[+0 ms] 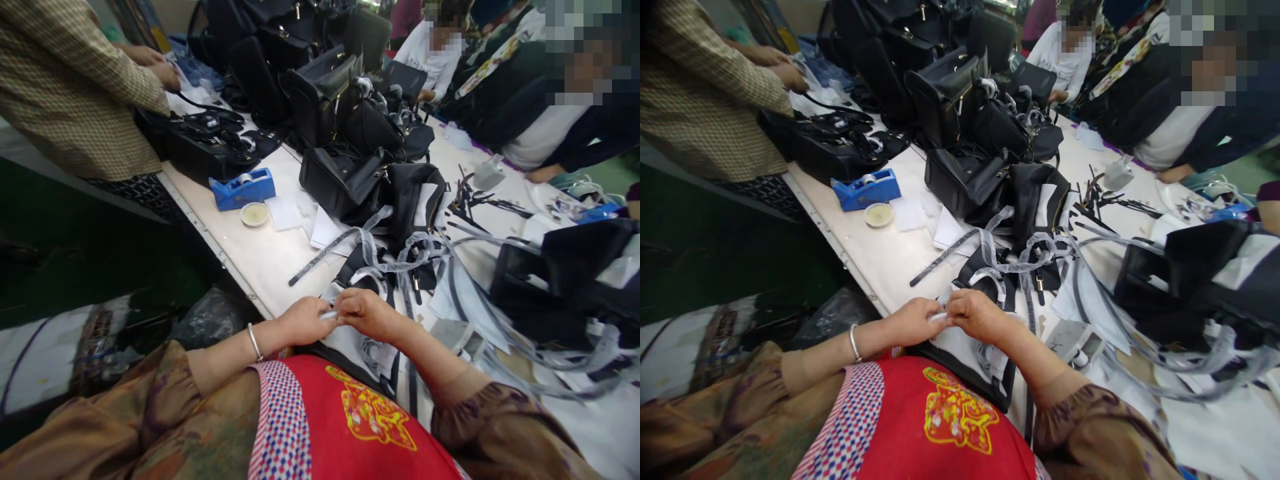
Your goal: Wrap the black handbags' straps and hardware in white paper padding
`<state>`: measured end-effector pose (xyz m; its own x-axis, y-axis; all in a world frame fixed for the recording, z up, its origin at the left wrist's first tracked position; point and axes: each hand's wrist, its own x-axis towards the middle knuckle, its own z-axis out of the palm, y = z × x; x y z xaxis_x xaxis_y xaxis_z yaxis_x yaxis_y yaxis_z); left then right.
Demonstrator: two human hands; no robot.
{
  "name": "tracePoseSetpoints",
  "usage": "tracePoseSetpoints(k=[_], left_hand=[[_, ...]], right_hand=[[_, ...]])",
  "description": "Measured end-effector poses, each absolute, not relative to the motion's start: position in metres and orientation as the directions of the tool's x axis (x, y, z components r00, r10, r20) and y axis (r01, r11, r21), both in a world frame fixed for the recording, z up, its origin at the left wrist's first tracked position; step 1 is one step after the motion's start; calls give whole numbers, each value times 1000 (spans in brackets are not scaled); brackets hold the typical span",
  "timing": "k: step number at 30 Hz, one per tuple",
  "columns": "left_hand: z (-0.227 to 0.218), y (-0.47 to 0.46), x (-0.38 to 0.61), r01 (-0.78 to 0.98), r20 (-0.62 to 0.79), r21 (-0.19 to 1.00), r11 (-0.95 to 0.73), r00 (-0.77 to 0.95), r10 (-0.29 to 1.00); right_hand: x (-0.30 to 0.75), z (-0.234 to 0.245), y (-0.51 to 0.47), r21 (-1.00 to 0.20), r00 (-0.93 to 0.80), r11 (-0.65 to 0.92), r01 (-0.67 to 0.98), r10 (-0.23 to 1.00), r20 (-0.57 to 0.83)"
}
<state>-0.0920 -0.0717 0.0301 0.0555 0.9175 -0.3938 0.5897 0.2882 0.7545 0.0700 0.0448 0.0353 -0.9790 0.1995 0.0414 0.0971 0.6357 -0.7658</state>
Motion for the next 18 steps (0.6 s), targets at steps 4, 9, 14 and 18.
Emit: tracePoseSetpoints(k=[4, 9, 14, 18], left_hand=[[36, -61, -100, 605, -425, 763, 226, 208, 881], [24, -55, -98, 508, -457, 813, 285, 254, 852], [17, -63, -89, 578, -397, 774, 257, 127, 909], [21, -67, -85, 668, -351, 717, 198, 100, 931]], right_hand=[[74, 34, 36, -703, -964, 698, 138, 257, 66], [78, 32, 34, -660, -963, 740, 130, 253, 94], [86, 36, 39, -787, -961, 595, 162, 276, 11], [82, 40, 50, -810, -918, 495, 315, 376, -126]])
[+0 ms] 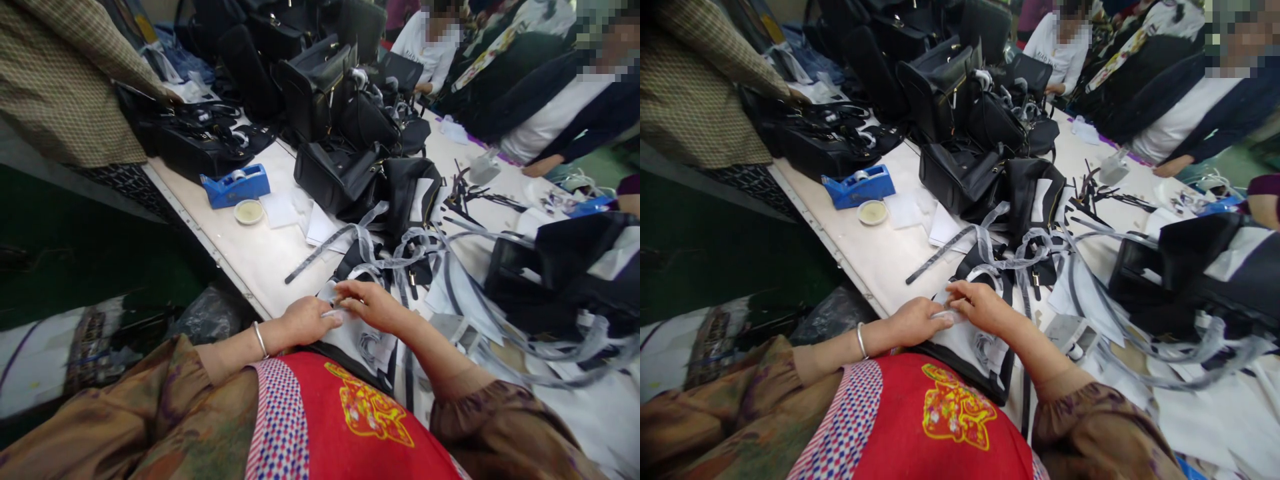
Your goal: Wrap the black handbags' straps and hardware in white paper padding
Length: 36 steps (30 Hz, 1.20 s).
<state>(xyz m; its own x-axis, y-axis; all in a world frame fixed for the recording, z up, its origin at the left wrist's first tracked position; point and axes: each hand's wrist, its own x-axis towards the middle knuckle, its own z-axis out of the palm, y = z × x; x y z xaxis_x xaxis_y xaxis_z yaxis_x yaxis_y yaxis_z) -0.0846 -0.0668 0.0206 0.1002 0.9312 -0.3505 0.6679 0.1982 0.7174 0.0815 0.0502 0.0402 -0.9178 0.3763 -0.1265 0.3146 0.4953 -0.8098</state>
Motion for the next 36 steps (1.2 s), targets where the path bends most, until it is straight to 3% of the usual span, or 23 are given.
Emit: tracePoseSetpoints(k=[4, 6, 9, 12, 14, 20, 25, 30, 36], left_hand=[[19, -68, -84, 705, -338, 685, 184, 83, 938], [17, -68, -85, 705, -337, 682, 192, 71, 939], [12, -66, -88, 663, -358, 718, 212, 90, 929], [10, -63, -90, 605, -426, 749, 269, 131, 895], [11, -63, -91, 562, -465, 764, 316, 142, 874], [16, -66, -88, 494, -444, 795, 352, 81, 892], [12, -66, -89, 524, -435, 783, 334, 78, 897], [7, -68, -89, 544, -433, 771, 330, 69, 899], [10, -67, -93, 530, -394, 806, 264, 148, 907]], right_hand=[[65, 42, 56, -671, -960, 688, 275, 234, -153], [57, 43, 53, -597, -963, 755, 270, 220, -156], [48, 45, 44, -463, -988, 873, 155, 128, -90], [44, 44, 37, -410, -998, 910, 65, 51, -46], [46, 44, 39, -448, -995, 889, 98, 80, -60], [59, 46, 61, -743, -983, 643, 184, 97, -159], [59, 40, 64, -755, -965, 603, 257, 122, -230], [54, 33, 53, -749, -933, 557, 359, 227, -279], [54, 30, 41, -702, -924, 603, 379, 288, -252]])
